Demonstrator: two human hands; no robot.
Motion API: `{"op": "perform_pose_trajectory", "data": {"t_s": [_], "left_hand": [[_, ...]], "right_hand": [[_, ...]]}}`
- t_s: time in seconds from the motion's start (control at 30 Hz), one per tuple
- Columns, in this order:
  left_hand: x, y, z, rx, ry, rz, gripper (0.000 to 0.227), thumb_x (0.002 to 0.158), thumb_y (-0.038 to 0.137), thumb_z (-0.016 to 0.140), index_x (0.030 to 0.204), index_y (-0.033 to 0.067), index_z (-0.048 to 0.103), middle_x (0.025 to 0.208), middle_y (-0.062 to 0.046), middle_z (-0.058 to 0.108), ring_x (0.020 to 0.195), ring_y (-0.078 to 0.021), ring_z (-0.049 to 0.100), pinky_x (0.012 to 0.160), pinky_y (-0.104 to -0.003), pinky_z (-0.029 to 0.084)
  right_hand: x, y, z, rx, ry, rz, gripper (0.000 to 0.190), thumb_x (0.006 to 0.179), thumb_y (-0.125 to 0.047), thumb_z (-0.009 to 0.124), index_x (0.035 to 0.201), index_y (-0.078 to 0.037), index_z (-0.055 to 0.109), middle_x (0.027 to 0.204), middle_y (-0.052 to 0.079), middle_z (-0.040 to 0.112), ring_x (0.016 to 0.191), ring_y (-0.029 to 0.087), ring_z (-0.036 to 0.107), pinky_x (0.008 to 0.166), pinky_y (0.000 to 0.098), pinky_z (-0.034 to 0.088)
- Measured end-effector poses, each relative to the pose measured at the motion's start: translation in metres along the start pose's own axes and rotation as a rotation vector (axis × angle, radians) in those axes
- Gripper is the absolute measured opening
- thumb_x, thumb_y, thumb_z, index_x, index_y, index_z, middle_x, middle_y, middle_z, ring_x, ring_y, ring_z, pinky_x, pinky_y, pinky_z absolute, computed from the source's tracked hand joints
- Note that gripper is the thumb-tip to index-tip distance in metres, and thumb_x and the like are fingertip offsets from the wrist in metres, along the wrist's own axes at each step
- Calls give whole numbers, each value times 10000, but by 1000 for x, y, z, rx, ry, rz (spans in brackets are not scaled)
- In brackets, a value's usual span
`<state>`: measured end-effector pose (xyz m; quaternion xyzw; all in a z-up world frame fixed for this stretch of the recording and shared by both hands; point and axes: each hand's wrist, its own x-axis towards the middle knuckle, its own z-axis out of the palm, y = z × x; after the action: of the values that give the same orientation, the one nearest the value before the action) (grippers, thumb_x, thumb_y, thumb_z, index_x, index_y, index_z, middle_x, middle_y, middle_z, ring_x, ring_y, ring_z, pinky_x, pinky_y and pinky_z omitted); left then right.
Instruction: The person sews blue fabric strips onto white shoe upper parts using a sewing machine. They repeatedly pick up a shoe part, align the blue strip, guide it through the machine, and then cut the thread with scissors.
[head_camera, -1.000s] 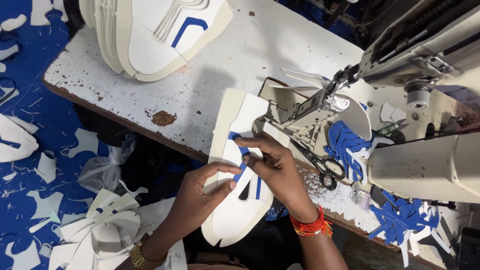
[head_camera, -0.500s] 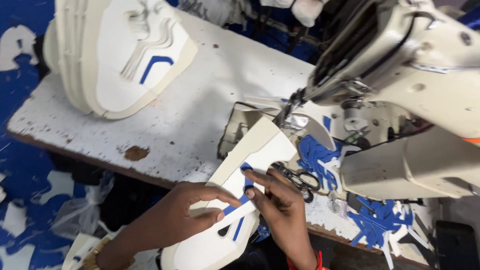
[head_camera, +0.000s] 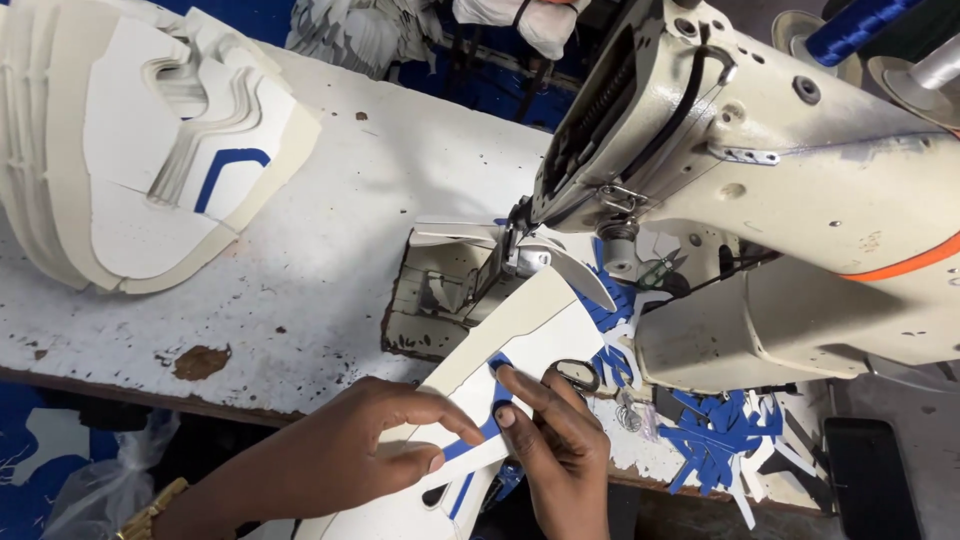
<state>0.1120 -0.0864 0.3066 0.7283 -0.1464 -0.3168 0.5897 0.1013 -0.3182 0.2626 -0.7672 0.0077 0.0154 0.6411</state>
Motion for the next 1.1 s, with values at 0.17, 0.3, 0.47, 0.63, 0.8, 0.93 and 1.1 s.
{"op": "perform_pose_trajectory", "data": {"t_s": [0.17, 0.3, 0.47, 0.63, 0.8, 0.93, 1.1], "left_hand": [[18, -4, -13, 43, -12, 140, 308, 880, 121, 675, 1180, 110, 744, 1047, -47, 799, 930, -135, 715, 881, -310, 553], [33, -5, -26, 47, -44, 101, 310, 864, 128, 679, 1163, 130, 757, 1121, -36, 796, 1021, -140, 702, 945, -322, 517], [60, -18, -55, 36, -111, 109, 281, 874, 153, 707, 1148, 144, 766, 1138, -15, 787, 1092, -129, 695, 1032, -335, 488], [84, -5, -93, 126, -253, 127, 312, 802, 144, 752, 1111, 125, 788, 1052, -1, 803, 992, -128, 705, 1002, -328, 492], [94, 9, -114, 123, -293, 98, 329, 766, 97, 768, 1092, 102, 810, 996, -23, 794, 925, -122, 658, 933, -335, 488], [101, 20, -125, 113, -312, 89, 343, 722, 79, 763, 1062, 90, 804, 1002, 4, 789, 911, -113, 654, 895, -327, 495], [110, 25, -138, 175, -339, 49, 355, 708, 107, 764, 1057, 71, 816, 918, -44, 763, 855, -144, 647, 867, -319, 494]], "right_hand": [[13, 5, 1, 55, 67, 129, 363, 844, -33, 756, 1204, 3, 782, 839, 37, 579, 677, 105, 496, 523, 280, 390], [24, 5, 3, -19, 41, 1, 376, 870, -34, 740, 1244, -4, 760, 869, 18, 579, 762, 78, 521, 615, 247, 432], [40, 3, 7, -137, 38, -43, 390, 887, -37, 720, 1276, -34, 750, 820, 23, 597, 729, 80, 514, 591, 245, 433], [58, -4, 20, -81, 69, 70, 407, 896, -23, 669, 1301, -44, 703, 895, 12, 700, 708, 66, 577, 610, 221, 484], [65, -3, 30, -87, 109, 0, 421, 917, -16, 657, 1337, -20, 695, 896, 52, 671, 722, 67, 564, 607, 227, 469], [73, -9, 37, -119, 133, -41, 406, 939, -31, 656, 1343, -11, 681, 929, 58, 686, 805, 56, 599, 694, 215, 502], [77, -14, 37, -246, 118, -84, 427, 956, -49, 630, 1382, -42, 664, 917, 76, 698, 814, 92, 617, 721, 250, 523]]}}
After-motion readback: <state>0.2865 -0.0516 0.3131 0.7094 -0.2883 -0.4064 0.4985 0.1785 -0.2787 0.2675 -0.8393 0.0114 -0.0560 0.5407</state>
